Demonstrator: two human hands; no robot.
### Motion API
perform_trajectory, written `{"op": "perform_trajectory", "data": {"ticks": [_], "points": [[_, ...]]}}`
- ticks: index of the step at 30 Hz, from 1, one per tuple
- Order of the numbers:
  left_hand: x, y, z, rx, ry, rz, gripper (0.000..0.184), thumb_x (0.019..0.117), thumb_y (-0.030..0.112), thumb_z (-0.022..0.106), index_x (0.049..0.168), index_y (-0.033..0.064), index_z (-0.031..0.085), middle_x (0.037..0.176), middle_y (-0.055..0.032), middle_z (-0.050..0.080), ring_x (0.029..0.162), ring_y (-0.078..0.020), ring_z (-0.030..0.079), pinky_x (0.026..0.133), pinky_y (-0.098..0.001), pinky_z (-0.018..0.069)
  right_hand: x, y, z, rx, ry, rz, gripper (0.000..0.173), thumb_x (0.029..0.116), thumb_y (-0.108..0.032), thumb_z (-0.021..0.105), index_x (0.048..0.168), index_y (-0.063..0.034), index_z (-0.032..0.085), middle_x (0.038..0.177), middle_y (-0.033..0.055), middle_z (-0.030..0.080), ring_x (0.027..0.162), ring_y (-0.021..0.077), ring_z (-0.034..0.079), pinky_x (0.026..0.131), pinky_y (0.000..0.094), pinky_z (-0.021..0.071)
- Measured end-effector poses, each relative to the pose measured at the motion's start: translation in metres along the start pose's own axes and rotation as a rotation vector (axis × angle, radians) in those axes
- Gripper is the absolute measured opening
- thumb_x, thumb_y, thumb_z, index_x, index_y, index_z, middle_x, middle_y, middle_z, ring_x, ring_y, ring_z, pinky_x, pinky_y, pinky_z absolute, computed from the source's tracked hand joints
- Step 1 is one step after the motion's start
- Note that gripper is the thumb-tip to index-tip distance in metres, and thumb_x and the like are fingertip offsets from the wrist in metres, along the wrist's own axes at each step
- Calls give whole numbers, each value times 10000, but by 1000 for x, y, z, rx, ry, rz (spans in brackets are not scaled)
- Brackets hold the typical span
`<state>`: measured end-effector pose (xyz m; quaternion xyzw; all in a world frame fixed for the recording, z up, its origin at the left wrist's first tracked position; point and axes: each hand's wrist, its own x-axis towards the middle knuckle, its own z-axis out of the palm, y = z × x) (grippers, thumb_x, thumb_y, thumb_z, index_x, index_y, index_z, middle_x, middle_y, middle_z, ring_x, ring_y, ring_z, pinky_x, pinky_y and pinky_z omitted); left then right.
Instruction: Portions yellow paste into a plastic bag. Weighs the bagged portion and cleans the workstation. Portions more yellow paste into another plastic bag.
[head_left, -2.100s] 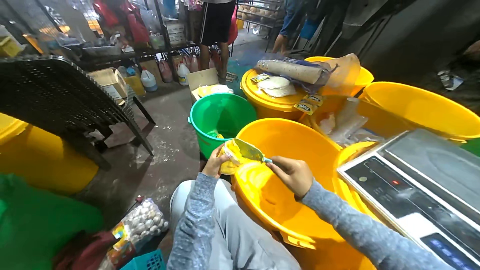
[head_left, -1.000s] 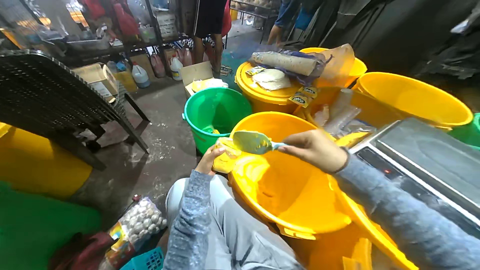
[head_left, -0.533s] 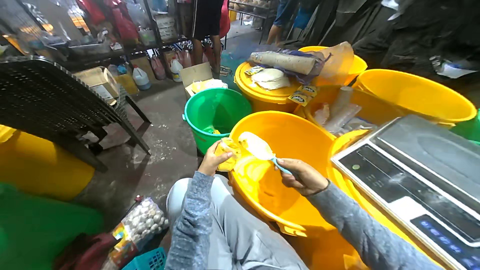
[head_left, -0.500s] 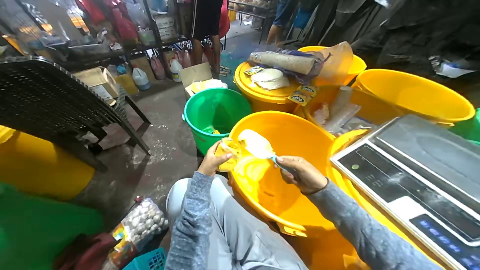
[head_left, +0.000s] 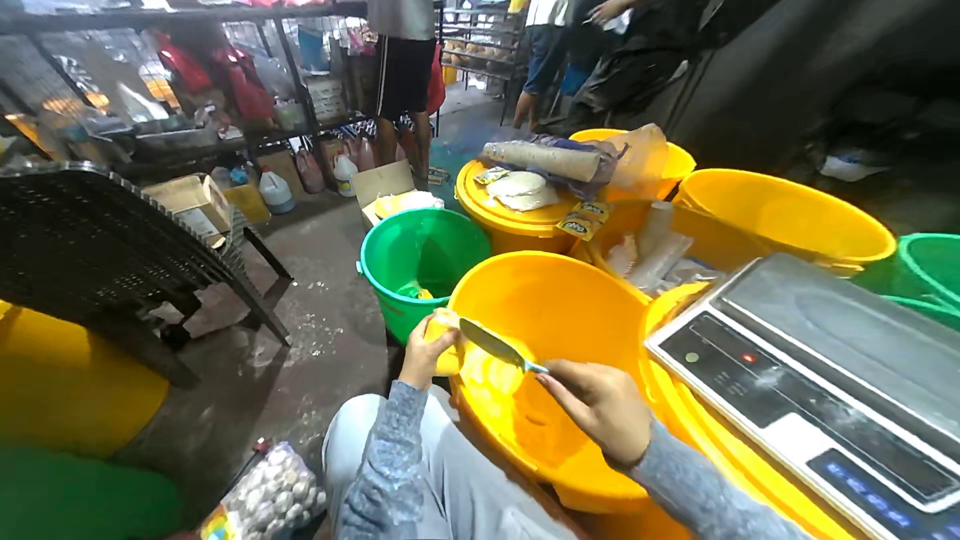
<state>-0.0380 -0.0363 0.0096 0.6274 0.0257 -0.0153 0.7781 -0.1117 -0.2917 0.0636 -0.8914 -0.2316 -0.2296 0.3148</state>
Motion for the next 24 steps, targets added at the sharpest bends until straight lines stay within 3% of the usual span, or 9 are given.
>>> {"op": "perform_trajectory", "data": {"ticks": [2,5,7,10,12,14,17,19,24], "points": [[-1,2,2,-70,42,23,589,870,212,694,1367,-39,499,1103,-127,678,936,-157,694,836,-344,604,-1,-3,-17,324,66,166,284,992,-349,616,946,-112,766,677,-86,644,541,-47,521,499,153,458],[-17,14,25,-221,79,56,610,911,162,635,1444,-17,397,1170,-141,649,985,-174,687,853,-362,602,-4,-15,-17,680,226,416,213,1032,-287,529,934,-142,651,626,-129,513,504,-36,450,477,140,397],[-35,27,56,-301,84,97,663,913,166,620,1486,2,330,1217,-131,629,1019,-165,681,870,-363,603,-9,-30,-1,769,353,526,185,1028,-270,513,915,-150,598,667,-124,576,590,-2,568,595,188,518],[-60,33,98,-378,33,165,801,887,268,672,1519,12,252,1279,-97,589,1074,-109,647,900,-317,579,-20,-46,20,823,469,531,384,889,-330,735,1074,2,675,1147,47,695,1027,90,679,909,267,577],[-73,30,116,-395,-33,216,919,853,366,736,1523,16,214,1299,-77,583,1086,-83,650,899,-291,584,-24,-52,22,891,504,522,518,765,-361,855,1079,10,677,1313,93,667,1128,102,662,962,268,559],[-83,21,130,-407,-133,273,1043,835,487,776,1536,22,160,1343,-64,566,1118,-69,644,918,-280,581,-26,-56,16,904,577,532,603,699,-286,913,1169,24,696,1167,42,732,928,38,675,838,205,571],[-91,10,151,-428,-311,334,1094,800,655,736,1521,79,149,1425,-50,482,1257,-105,558,1013,-323,526,-29,-55,2,838,706,617,382,642,-189,927,895,-113,651,704,-99,604,606,-25,550,597,148,501],[-92,12,165,-411,-388,332,1108,773,742,691,1517,97,183,1491,-76,444,1338,-161,508,1061,-376,496,-36,-48,-11,825,792,606,368,640,-139,927,869,-120,639,682,-105,594,600,-25,551,599,154,509],[-73,23,173,-175,-503,421,1176,843,804,537,1568,-37,148,1660,-174,189,1534,-185,206,1233,-406,246,-42,-7,-82,593,946,610,550,655,-71,880,1135,17,627,909,-31,690,795,16,655,748,210,592]]}}
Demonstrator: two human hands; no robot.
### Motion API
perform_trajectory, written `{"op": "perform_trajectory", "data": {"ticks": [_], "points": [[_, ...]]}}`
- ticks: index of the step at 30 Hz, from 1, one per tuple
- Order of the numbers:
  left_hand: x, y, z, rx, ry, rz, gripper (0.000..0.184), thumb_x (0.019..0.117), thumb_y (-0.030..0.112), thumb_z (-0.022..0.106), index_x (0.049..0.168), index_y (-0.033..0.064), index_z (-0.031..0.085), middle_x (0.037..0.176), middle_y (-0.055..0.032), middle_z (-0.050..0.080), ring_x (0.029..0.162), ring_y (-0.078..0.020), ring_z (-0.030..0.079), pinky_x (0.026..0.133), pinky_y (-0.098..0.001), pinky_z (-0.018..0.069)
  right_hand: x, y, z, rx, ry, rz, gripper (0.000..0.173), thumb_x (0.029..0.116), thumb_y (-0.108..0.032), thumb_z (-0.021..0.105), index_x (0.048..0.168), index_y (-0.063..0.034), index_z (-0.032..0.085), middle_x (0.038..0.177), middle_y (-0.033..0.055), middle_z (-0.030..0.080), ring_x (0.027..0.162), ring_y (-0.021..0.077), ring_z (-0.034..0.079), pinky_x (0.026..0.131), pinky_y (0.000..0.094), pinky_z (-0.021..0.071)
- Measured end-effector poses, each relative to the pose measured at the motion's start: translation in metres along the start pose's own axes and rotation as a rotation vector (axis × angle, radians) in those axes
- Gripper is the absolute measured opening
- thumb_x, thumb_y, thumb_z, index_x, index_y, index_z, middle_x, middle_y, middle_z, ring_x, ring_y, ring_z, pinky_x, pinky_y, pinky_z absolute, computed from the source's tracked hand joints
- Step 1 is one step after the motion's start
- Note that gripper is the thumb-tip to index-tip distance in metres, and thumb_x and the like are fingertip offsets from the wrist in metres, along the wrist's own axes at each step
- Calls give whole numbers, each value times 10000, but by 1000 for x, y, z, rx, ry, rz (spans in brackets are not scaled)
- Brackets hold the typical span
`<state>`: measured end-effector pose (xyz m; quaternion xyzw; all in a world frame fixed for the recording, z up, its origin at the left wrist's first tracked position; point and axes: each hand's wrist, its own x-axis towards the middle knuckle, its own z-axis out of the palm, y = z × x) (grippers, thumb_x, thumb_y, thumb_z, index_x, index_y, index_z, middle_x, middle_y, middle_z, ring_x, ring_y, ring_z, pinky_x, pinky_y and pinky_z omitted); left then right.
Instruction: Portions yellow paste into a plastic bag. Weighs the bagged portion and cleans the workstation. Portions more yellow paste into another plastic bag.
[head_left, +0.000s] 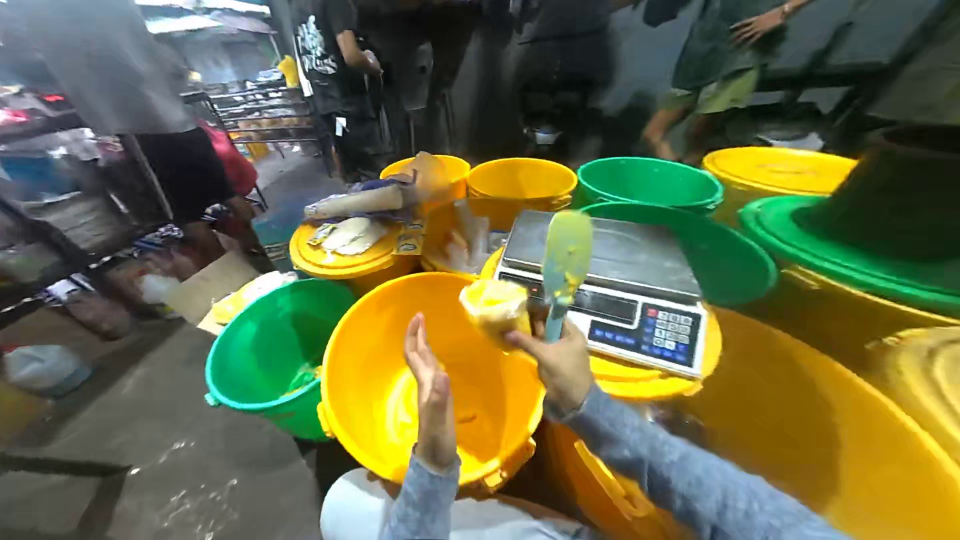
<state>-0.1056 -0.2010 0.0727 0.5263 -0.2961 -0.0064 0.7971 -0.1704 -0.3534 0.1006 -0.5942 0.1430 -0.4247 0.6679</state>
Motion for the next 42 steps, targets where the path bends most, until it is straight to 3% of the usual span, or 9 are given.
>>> {"op": "perform_trajectory", "data": {"ticks": [3,5,8,11,14,19,26,31,42], "points": [[10,0,-42,273,113,89,1089,893,713,557,1543,-88,208,1628,-225,247,1513,-204,255,1226,-366,275,88,-12,-53,-385,31,-94,563,715,-118,895,1202,31,658,1027,115,722,915,162,708,844,382,610],[11,-11,-84,389,238,128,871,952,519,565,1490,-113,300,1538,-235,389,1422,-198,408,1173,-323,371,146,-12,-90,-686,45,-120,563,759,-177,911,1225,21,666,1065,226,711,975,340,695,892,574,552],[7,-19,-138,457,402,112,606,1006,229,497,1455,-141,327,1442,-248,481,1308,-176,514,1086,-282,436,202,-6,-122,-953,65,-43,564,802,-185,890,1228,85,638,1158,331,668,1121,498,639,999,681,461],[1,-16,-165,447,561,50,581,1019,207,512,1478,-95,322,1410,-240,523,1242,-177,574,1010,-307,494,230,4,-150,-1072,-4,150,574,864,-279,846,1248,89,631,1199,353,643,1169,523,603,1020,699,430],[-2,-3,-177,417,660,23,547,1021,200,512,1466,-71,346,1352,-184,560,1172,-133,594,976,-300,502,235,-16,-173,-946,56,105,606,925,-389,768,1260,95,624,1162,345,648,1100,488,623,983,672,459],[-2,14,-180,389,756,-15,453,1034,141,463,1434,-54,377,1268,-114,583,1069,-80,610,891,-261,518,216,-59,-177,-924,155,0,529,956,-265,744,1268,133,588,1152,351,620,1058,429,600,970,613,437],[-2,12,-183,345,774,-24,415,1038,153,464,1407,-29,409,1216,-78,606,1034,-83,638,863,-271,541,203,-44,-156,-1012,97,-14,489,895,-280,814,1050,136,607,904,269,592,826,351,547,801,582,445],[-3,13,-183,340,779,-30,381,1035,143,467,1374,-29,443,1157,-58,632,992,-81,658,848,-271,560,205,-28,-145,-1053,67,-13,496,884,-269,825,1083,140,626,967,334,630,912,461,604,847,671,444],[0,4,-176,324,744,-78,320,1032,135,476,1310,-21,494,1117,-45,639,985,-86,661,839,-273,565,205,-22,-138,-1078,54,24,515,891,-240,821,1201,120,621,1100,365,638,1053,511,613,945,692,429]]}}
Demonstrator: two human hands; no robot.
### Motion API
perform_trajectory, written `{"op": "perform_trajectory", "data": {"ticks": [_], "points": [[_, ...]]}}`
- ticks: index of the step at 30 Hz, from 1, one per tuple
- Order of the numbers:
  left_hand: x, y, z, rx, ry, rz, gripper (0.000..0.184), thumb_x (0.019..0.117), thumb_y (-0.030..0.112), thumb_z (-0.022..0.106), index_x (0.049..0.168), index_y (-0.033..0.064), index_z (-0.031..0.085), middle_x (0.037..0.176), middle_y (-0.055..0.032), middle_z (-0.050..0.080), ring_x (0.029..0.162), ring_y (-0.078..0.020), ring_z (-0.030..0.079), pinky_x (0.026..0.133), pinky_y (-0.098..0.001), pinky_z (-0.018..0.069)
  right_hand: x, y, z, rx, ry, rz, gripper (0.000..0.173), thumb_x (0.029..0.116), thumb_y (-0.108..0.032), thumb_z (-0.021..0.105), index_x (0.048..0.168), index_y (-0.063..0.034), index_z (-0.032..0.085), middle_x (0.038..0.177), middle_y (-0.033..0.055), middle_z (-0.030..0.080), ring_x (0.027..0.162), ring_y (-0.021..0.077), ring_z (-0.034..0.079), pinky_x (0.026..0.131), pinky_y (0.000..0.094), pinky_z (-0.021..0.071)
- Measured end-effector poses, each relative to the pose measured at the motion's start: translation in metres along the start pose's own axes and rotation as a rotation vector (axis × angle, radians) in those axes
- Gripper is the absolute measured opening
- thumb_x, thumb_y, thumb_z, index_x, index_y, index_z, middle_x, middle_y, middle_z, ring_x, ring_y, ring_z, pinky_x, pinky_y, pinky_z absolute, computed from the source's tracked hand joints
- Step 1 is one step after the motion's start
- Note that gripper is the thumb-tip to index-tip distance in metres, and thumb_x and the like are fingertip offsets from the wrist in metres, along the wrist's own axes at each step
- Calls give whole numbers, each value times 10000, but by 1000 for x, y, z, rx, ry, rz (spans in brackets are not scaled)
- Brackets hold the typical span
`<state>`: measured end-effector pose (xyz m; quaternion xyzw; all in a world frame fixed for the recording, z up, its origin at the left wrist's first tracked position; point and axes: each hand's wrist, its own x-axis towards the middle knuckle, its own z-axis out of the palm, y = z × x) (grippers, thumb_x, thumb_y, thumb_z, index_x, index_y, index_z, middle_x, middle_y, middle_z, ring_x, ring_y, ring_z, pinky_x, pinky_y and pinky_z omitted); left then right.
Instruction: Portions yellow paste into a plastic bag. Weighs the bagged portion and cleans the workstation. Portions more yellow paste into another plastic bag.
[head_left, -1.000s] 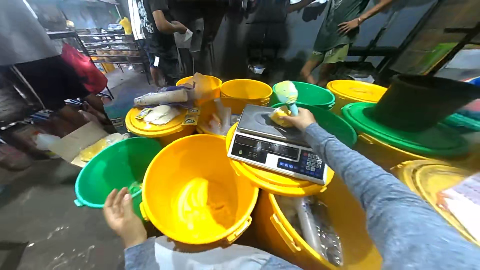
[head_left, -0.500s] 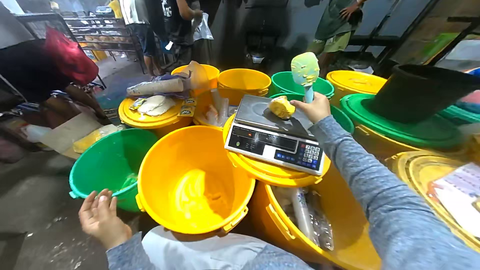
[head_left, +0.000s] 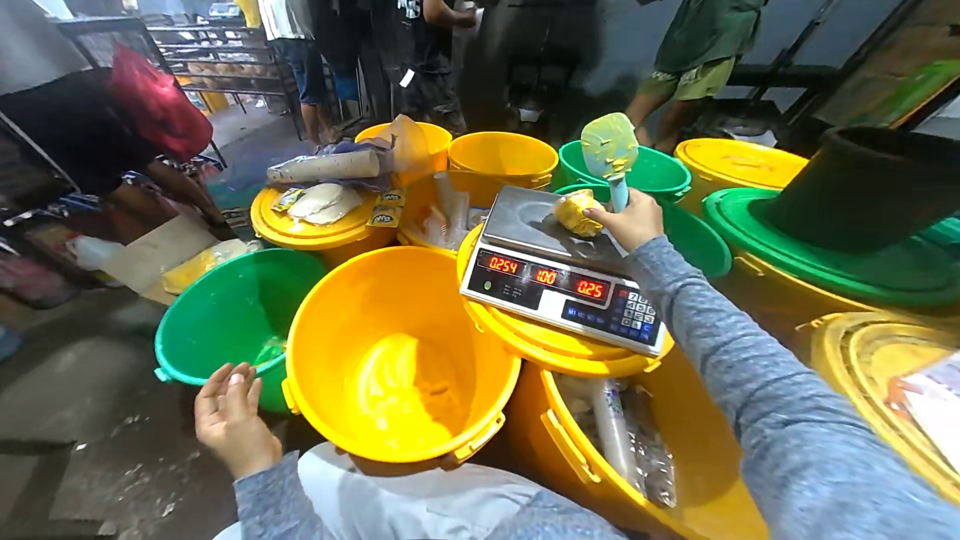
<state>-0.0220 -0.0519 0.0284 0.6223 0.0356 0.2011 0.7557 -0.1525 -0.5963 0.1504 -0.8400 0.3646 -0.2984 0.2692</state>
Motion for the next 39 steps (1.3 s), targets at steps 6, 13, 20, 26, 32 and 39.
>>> {"op": "perform_trajectory", "data": {"ticks": [6,13,20,26,32,39], "points": [[-10,-6,13,23,-103,24,329,1019,136,483,1304,-27,513,1106,-31,644,941,-70,666,798,-258,576,9,5,26,-55,-79,-3,601,825,-234,877,1249,100,614,1183,363,640,1145,533,609,997,710,436],[-82,24,92,-122,-510,-82,261,978,57,487,1209,-24,576,1046,-19,684,903,-97,693,765,-290,605,0,8,32,219,-76,140,624,775,-229,906,1256,60,632,1155,258,674,1071,358,658,976,547,517],[-152,41,143,-417,-869,-472,760,1019,490,408,1619,99,151,1601,-107,376,1437,-232,418,1131,-475,404,-177,-98,62,990,-275,69,489,738,-129,862,1114,56,611,841,73,708,743,143,703,705,337,627],[-136,43,102,-608,-476,-489,855,807,538,686,1423,56,341,1094,-21,685,947,-113,701,820,-317,609,-237,-133,90,1019,-688,-201,471,901,-403,741,1139,-4,666,1080,19,723,994,41,663,918,249,545],[-90,28,63,-611,-552,-283,1067,668,527,841,1477,104,289,1159,26,681,995,-89,701,817,-288,612,-218,-129,63,785,-716,-318,431,1062,-404,342,1122,-49,580,717,-57,619,565,39,572,512,230,502],[-59,11,40,-571,-601,-272,1154,620,451,917,1484,68,255,1155,-16,688,965,-167,723,778,-400,640,-212,-112,63,634,-558,-759,332,1078,-296,511,1159,-47,714,863,-82,668,700,-85,549,654,114,490]]}}
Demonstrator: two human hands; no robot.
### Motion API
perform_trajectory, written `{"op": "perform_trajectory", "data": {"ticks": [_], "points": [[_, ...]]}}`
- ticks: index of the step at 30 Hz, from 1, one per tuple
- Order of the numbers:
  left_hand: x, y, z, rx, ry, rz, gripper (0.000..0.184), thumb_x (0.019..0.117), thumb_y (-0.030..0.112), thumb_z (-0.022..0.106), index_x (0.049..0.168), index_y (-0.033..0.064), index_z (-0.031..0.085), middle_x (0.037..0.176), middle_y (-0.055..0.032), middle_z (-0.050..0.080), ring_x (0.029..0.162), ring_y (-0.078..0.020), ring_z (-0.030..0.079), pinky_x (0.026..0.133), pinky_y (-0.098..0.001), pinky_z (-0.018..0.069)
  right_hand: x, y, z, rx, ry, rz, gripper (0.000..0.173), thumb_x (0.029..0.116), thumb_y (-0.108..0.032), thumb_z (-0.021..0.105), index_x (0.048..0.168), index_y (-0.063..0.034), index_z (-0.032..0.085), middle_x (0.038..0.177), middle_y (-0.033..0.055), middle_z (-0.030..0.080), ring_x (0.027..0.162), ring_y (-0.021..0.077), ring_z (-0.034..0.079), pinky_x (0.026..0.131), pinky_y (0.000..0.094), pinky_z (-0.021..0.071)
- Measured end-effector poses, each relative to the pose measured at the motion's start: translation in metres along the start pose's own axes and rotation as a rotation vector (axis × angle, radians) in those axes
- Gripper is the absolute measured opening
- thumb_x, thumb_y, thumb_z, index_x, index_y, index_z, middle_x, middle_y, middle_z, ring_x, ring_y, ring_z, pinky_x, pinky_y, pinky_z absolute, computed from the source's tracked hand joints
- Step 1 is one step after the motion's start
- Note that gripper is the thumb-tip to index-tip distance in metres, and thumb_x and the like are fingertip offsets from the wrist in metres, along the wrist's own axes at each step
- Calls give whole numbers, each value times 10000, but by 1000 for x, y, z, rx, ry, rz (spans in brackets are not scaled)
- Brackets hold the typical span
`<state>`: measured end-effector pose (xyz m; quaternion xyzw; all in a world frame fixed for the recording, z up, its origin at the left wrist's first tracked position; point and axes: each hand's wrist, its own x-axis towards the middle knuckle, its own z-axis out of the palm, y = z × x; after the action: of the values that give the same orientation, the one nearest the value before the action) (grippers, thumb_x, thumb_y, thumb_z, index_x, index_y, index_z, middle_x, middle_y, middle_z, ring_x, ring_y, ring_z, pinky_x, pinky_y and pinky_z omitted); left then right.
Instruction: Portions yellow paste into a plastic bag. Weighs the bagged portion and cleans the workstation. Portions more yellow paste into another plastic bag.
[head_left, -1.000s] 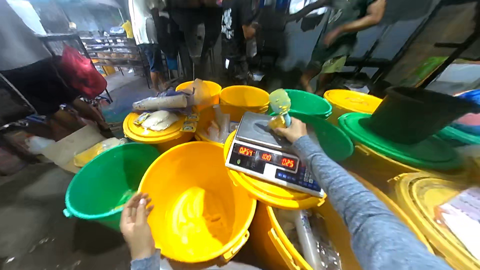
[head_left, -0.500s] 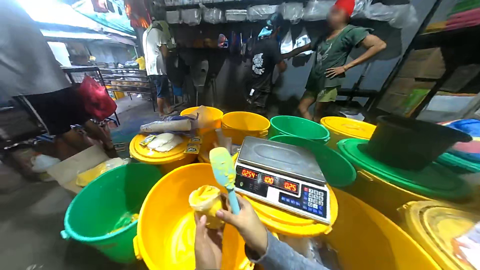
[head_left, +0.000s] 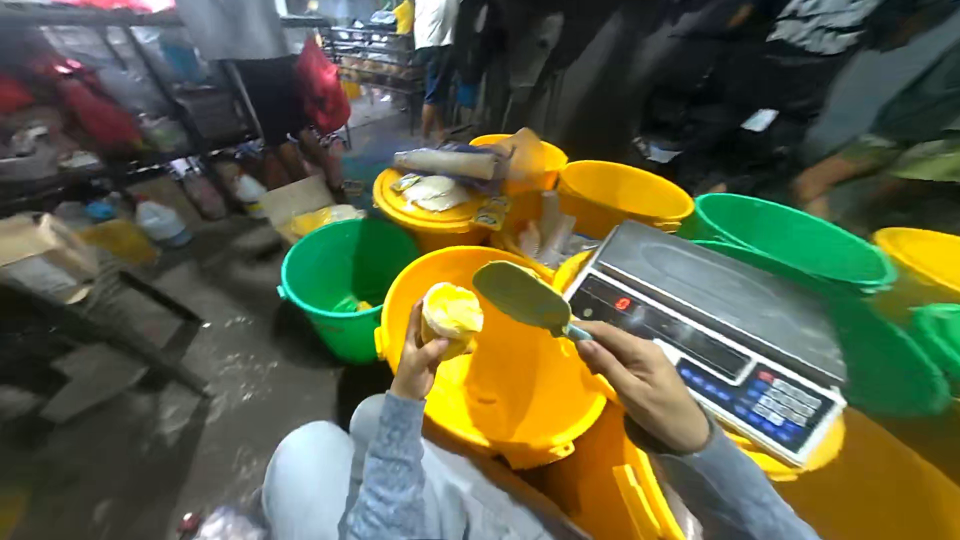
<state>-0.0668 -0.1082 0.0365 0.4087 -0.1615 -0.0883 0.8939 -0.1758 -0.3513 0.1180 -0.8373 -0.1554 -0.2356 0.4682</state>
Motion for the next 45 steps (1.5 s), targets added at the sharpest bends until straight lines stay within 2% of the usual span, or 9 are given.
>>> {"op": "perform_trajectory", "data": {"ticks": [6,14,22,26,30,32,34,40,45], "points": [[-1,3,-14,49,-74,78,961,639,522,905,1382,91,474,1100,55,732,959,-76,717,799,-309,625,-5,18,12,34,38,151,274,1000,-343,629,934,-99,734,704,-135,617,561,-99,486,518,98,417],[2,10,-15,172,-116,-15,1033,585,558,925,1368,43,491,1085,27,729,913,-77,717,764,-292,623,-10,37,16,-34,-54,131,358,975,-427,645,858,-103,743,670,-111,624,567,-109,487,530,110,419],[12,3,-21,291,-274,6,999,651,498,916,1389,-33,500,1214,-16,700,1064,-89,685,944,-309,579,-15,48,23,744,-374,571,318,972,-468,630,757,-241,688,566,-155,513,437,-77,371,411,112,302],[7,-5,-16,238,-127,-70,1145,621,579,902,1444,-11,369,1185,-20,682,1016,-103,693,876,-325,603,-11,38,27,732,-94,547,318,988,-453,584,750,-251,643,565,-153,484,451,-53,387,434,126,328],[-1,-18,11,138,27,-97,1294,672,571,872,1544,2,104,1277,-29,597,1086,-72,652,928,-299,575,-20,35,52,341,211,302,237,921,-329,716,939,-96,674,1034,-45,695,909,25,650,784,222,563],[-5,-32,27,143,53,-101,1241,770,534,790,1574,8,4,1373,-78,524,1156,-80,610,965,-305,549,-24,28,68,348,283,264,318,832,-262,809,927,6,668,1386,152,608,1268,182,603,1011,324,551],[-9,-46,44,149,26,-107,1159,859,549,682,1587,24,-53,1475,-121,436,1249,-91,549,1033,-309,505,-23,20,80,354,339,278,378,746,-210,875,922,47,660,1470,214,539,1363,207,542,1069,323,519],[-14,-73,82,48,-237,-45,1243,826,818,534,1602,32,-36,1621,-131,302,1448,-156,394,1174,-375,389,-20,27,67,390,515,357,486,678,-29,903,1100,61,678,984,44,757,919,63,721,866,241,613],[1,-60,76,338,-292,-46,1289,802,905,418,1616,33,-70,1677,-191,194,1537,-274,255,1216,-494,295,0,41,-23,208,649,427,434,696,26,867,1087,37,679,933,53,742,861,94,719,814,299,630]]}}
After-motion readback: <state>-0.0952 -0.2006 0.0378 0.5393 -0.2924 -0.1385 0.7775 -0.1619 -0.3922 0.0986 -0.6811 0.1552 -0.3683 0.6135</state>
